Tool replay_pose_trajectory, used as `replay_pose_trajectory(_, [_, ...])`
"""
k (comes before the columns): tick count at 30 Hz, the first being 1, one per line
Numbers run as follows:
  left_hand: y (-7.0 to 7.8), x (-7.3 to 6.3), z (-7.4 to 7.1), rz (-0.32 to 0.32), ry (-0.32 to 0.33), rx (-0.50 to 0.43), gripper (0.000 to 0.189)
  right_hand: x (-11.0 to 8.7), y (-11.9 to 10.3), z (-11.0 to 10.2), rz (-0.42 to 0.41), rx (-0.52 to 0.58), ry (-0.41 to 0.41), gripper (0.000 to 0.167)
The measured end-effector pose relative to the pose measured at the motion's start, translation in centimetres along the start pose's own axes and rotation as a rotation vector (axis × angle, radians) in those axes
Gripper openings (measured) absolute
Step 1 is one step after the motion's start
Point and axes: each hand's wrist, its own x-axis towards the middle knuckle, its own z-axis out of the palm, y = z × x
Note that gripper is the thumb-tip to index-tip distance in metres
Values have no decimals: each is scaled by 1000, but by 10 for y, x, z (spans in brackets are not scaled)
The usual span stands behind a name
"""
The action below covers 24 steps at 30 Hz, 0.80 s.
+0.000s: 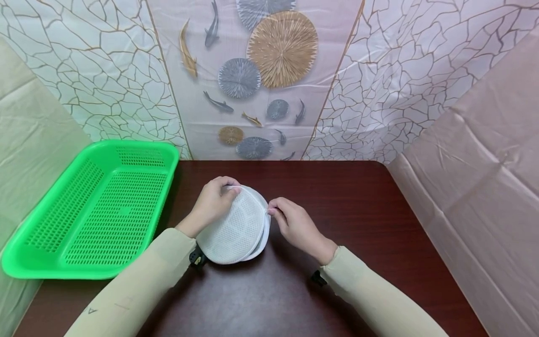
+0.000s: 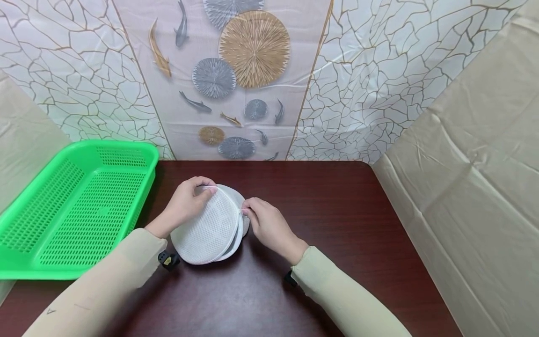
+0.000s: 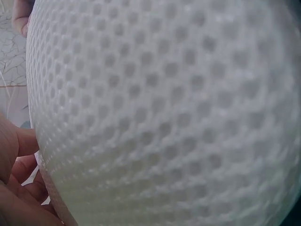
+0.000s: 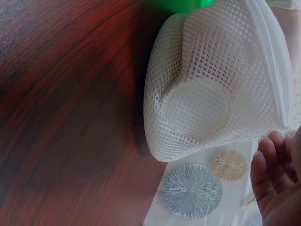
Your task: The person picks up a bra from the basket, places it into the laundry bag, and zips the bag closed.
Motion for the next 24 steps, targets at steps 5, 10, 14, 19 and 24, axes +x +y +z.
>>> replay_pose_trajectory(5, [3,0,0,26,-6,8,11,1,1,0,18,23,9,5])
replay_pose_trajectory(10, [12,-2,2,97,-19,46,13,2,1,-1,37,30,5,5])
replay_pose_trajectory(14, [20,-5,6,215,-52,79,14,2,1,-1,45,18,5,6])
replay_pose_trajectory(19, [27,-10,12,306,-122,138,15,3,1,-1,29,2,12,5])
replay_pose_trajectory(24, [28,-12,15,322,-151,166,11,2,-1,-1,18,10,13,6])
